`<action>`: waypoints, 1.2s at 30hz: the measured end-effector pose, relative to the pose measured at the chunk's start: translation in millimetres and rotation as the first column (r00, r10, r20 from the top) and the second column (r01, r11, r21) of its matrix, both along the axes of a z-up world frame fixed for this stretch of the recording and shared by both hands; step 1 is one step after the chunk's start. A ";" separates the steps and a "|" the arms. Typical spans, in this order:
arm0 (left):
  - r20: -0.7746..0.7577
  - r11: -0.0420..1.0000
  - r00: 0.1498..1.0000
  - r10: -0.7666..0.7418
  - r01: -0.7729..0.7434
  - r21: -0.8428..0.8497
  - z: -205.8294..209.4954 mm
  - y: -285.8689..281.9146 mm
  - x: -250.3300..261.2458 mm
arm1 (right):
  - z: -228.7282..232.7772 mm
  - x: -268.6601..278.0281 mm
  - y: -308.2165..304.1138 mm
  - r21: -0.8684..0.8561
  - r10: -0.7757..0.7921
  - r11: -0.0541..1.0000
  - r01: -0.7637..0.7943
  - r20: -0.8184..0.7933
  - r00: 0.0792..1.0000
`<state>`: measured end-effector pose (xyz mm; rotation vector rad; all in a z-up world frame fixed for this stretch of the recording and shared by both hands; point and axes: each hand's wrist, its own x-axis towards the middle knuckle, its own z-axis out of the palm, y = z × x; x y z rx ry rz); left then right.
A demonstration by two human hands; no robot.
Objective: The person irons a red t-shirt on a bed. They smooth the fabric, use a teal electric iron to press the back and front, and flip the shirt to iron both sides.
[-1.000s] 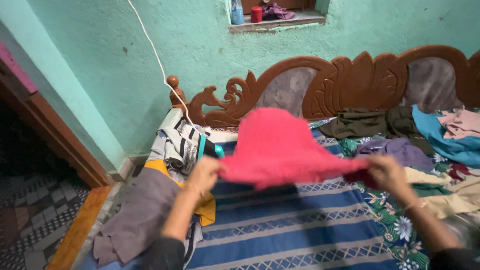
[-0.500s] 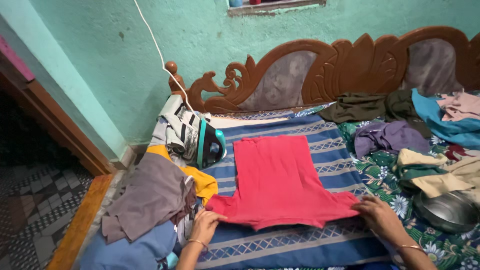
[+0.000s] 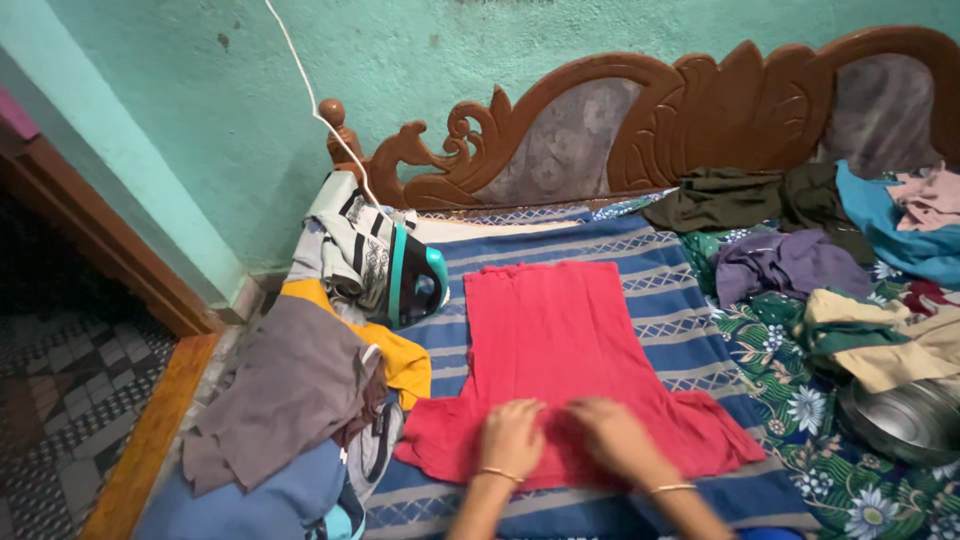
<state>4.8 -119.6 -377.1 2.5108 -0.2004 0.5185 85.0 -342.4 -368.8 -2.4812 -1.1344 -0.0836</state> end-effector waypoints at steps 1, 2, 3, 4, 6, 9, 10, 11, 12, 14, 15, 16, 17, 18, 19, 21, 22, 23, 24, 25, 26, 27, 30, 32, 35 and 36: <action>-0.029 0.996 0.998 0.059 -0.057 0.074 -11.8 -11.6 3.7 | -4.2 -6.6 20.6 0.073 0.056 0.996 -0.050 -0.080 0.995; -0.052 0.982 0.991 0.123 -0.114 0.148 -20.0 -20.2 4.2 | -5.4 -8.0 23.6 -0.021 0.051 0.998 -0.052 -0.031 0.998; -0.071 0.960 0.980 0.188 -0.168 0.222 -22.0 -22.5 6.3 | -8.4 -8.7 26.6 -0.115 0.050 0.992 -0.048 0.018 0.999; -0.226 0.956 0.948 0.222 -0.167 0.241 -18.0 -17.7 8.7 | -9.9 -3.8 26.6 -0.208 0.051 0.978 -0.036 0.070 0.996; -0.512 0.948 0.810 0.286 -0.160 0.276 -2.9 2.9 3.9 | -4.5 15.4 0.2 -0.268 -0.076 0.958 0.101 0.102 0.992; -0.436 0.861 0.750 0.498 -0.366 0.353 12.3 28.6 8.2 | 10.1 44.2 -37.6 -0.317 -0.429 0.844 0.431 0.081 0.900; -0.411 0.834 0.748 0.521 -0.341 0.434 12.1 27.1 14.8 | 10.0 46.2 -36.0 -0.369 -0.475 0.792 0.487 0.129 0.870; -0.384 0.799 0.748 0.541 -0.315 0.512 9.7 22.4 24.6 | 8.0 46.9 -29.9 -0.417 -0.515 0.731 0.540 0.180 0.838; -0.350 0.756 0.750 0.561 -0.292 0.587 5.6 16.5 37.0 | 5.7 51.2 -19.9 -0.456 -0.549 0.666 0.591 0.237 0.802; -0.337 0.896 0.894 0.295 -0.137 0.422 -9.1 -15.4 59.8 | -9.5 51.9 10.2 -0.225 -0.256 0.935 0.274 0.108 0.961; -0.307 0.940 0.940 0.152 -0.042 0.339 -16.6 -24.0 67.3 | -18.0 52.1 19.8 -0.192 -0.179 0.962 0.192 0.085 0.980; -0.285 0.953 0.947 0.149 -0.060 0.298 -23.2 -22.3 70.0 | -27.0 54.3 34.5 -0.157 -0.094 0.982 0.104 0.064 0.993; -0.262 0.964 0.954 0.147 -0.078 0.255 -27.7 -19.2 71.4 | -32.1 61.0 42.6 -0.120 -0.008 0.993 0.014 0.046 0.999; -0.238 0.972 0.960 0.146 -0.093 0.218 -28.4 -10.7 75.6 | -30.2 76.6 41.1 -0.175 -0.063 0.982 0.064 0.014 0.998; -0.265 0.960 0.940 0.216 -0.155 0.235 -25.8 4.3 83.4 | -22.5 98.4 31.7 -0.230 -0.120 0.967 0.113 -0.015 0.993; -0.324 0.925 0.879 0.349 -0.267 0.272 -17.8 33.2 95.8 | -10.8 123.4 13.4 -0.304 -0.266 0.920 0.249 -0.013 0.964; -0.345 0.881 0.834 0.431 -0.306 0.361 -12.1 38.5 106.8 | -1.6 137.9 5.4 -0.316 -0.348 0.887 0.337 0.022 0.937; -0.356 0.828 0.782 0.512 -0.337 0.449 -6.8 43.4 117.9 | 4.9 148.1 4.7 -0.325 -0.427 0.847 0.422 0.059 0.902; -0.363 0.767 0.722 0.589 -0.358 0.532 -5.3 45.1 122.9 | 4.8 150.0 13.7 -0.395 -0.447 0.804 0.445 0.092 0.890; -0.354 0.799 0.778 0.520 -0.296 0.524 -6.0 36.8 129.5 | 1.3 149.8 28.9 -0.463 -0.464 0.754 0.466 0.127 0.877; -0.337 0.823 0.830 0.445 -0.230 0.519 -6.5 21.0 142.3 | -1.5 152.5 39.0 -0.524 -0.480 0.698 0.488 0.164 0.862; -0.318 0.841 0.875 0.366 -0.165 0.515 -7.7 11.1 151.7 | -9.0 150.6 50.8 -0.434 -0.328 0.836 0.334 0.092 0.940; -0.345 0.933 0.912 0.223 -0.098 0.346 -16.5 2.8 154.1 | -28.1 154.0 77.5 -0.237 0.014 0.972 -0.006 0.032 0.999; -0.363 0.937 0.887 0.285 -0.178 0.301 -13.9 19.1 166.5 | -17.5 175.9 73.2 -0.300 -0.006 0.953 0.027 0.073 0.997; -0.374 0.894 0.819 0.434 -0.339 0.294 -5.8 47.3 186.5 | 10.7 211.5 58.4 -0.489 -0.316 0.829 0.271 -0.010 0.949; -0.376 0.867 0.786 0.490 -0.396 0.303 -5.0 52.5 192.9 | 12.5 216.7 59.7 -0.453 -0.369 0.821 0.346 0.042 0.929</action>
